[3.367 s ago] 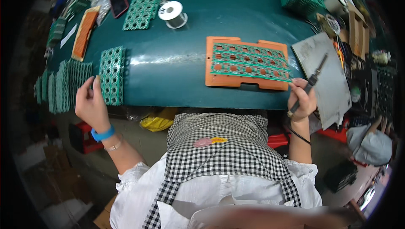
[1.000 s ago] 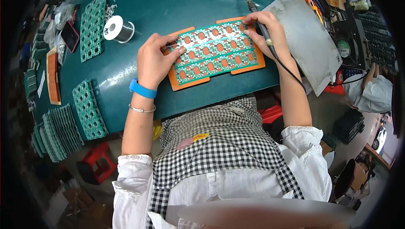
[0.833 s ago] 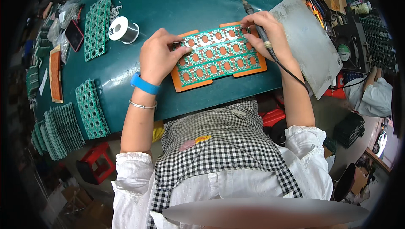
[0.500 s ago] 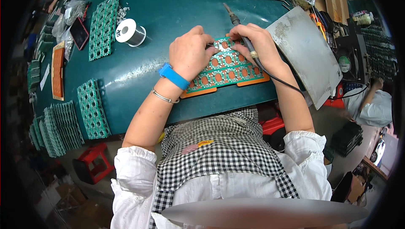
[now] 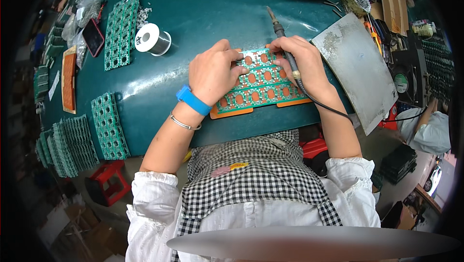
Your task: The person solders electronic components onto a printed circuit board with a soldering iron and solder wire, using a jig to hold the board steady.
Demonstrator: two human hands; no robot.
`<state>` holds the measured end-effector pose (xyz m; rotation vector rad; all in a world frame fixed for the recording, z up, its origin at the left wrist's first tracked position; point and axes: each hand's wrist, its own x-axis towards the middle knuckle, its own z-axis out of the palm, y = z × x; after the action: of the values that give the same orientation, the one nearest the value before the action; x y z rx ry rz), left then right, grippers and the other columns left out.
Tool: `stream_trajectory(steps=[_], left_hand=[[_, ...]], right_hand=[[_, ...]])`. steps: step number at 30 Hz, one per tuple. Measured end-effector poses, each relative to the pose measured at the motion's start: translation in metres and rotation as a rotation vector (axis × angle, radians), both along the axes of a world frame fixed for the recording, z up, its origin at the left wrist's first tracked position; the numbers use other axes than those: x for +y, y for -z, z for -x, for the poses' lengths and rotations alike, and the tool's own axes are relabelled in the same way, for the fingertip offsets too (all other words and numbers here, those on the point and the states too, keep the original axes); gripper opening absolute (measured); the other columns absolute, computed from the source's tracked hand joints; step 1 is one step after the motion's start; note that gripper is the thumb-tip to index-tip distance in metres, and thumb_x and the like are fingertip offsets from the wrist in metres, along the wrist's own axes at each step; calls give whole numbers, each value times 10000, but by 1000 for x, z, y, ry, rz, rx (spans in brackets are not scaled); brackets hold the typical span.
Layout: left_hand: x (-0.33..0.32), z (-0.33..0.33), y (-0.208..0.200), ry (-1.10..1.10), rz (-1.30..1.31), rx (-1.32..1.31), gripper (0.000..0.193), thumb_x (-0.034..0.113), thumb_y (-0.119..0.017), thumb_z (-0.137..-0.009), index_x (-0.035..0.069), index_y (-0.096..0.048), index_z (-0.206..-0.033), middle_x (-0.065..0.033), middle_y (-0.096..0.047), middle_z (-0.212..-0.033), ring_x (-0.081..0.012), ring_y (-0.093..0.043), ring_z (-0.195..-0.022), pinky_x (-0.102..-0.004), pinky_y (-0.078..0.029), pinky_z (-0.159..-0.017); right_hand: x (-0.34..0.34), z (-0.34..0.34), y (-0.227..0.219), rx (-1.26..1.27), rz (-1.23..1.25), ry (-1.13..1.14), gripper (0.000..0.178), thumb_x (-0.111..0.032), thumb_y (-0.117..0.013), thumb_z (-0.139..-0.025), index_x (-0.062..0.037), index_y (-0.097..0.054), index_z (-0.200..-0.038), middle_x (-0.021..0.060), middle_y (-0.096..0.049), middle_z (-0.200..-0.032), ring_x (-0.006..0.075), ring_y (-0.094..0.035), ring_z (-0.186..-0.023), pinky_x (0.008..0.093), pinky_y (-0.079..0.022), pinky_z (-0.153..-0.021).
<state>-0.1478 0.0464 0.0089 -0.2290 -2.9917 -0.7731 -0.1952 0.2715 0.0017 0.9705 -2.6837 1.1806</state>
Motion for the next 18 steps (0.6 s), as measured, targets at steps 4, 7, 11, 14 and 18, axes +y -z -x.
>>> stream_trajectory(steps=[4, 7, 11, 14, 18], left_hand=[[-7, -6, -4, 30, -46, 33, 301, 180, -847, -696, 91, -773, -974, -58, -632, -821, -238, -646, -719, -358, -511, -634], [-26, -11, -2, -29, -104, 64, 326, 155, -861, -678, 79, -770, -982, -63, -624, -803, -222, -630, -693, -340, -510, -628], [-48, -19, 8, -88, -70, 48, 359, 150, -883, -659, 67, -766, -989, -58, -607, -776, -206, -615, -669, -339, -511, -623], [-49, -24, 15, -121, -99, 33, 314, 186, -863, -695, 78, -767, -974, -58, -619, -783, -221, -633, -688, -351, -517, -624], [-47, -26, 18, -133, -124, 41, 276, 224, -834, -734, 107, -768, -975, -60, -631, -791, -246, -649, -705, -376, -520, -627]], right_hand=[[1, -4, 3, 7, 24, 14, 291, 29, -680, -752, -64, -656, -1027, 114, -675, -886, 309, -647, -862, 378, -516, -740], [7, -5, 9, -73, 84, 58, 327, 58, -695, -752, -61, -655, -1054, 113, -676, -901, 299, -657, -879, 367, -527, -758], [14, -5, 10, -43, 68, 144, 337, 66, -723, -770, -36, -653, -1084, 112, -684, -1018, 244, -679, -928, 337, -541, -844], [12, -5, 11, -60, 57, 180, 349, 72, -722, -761, -39, -646, -1083, 113, -677, -994, 259, -673, -908, 343, -536, -836], [10, -8, 9, 51, 32, 166, 345, 84, -695, -722, -50, -631, -1033, 131, -666, -931, 342, -611, -878, 416, -499, -773]])
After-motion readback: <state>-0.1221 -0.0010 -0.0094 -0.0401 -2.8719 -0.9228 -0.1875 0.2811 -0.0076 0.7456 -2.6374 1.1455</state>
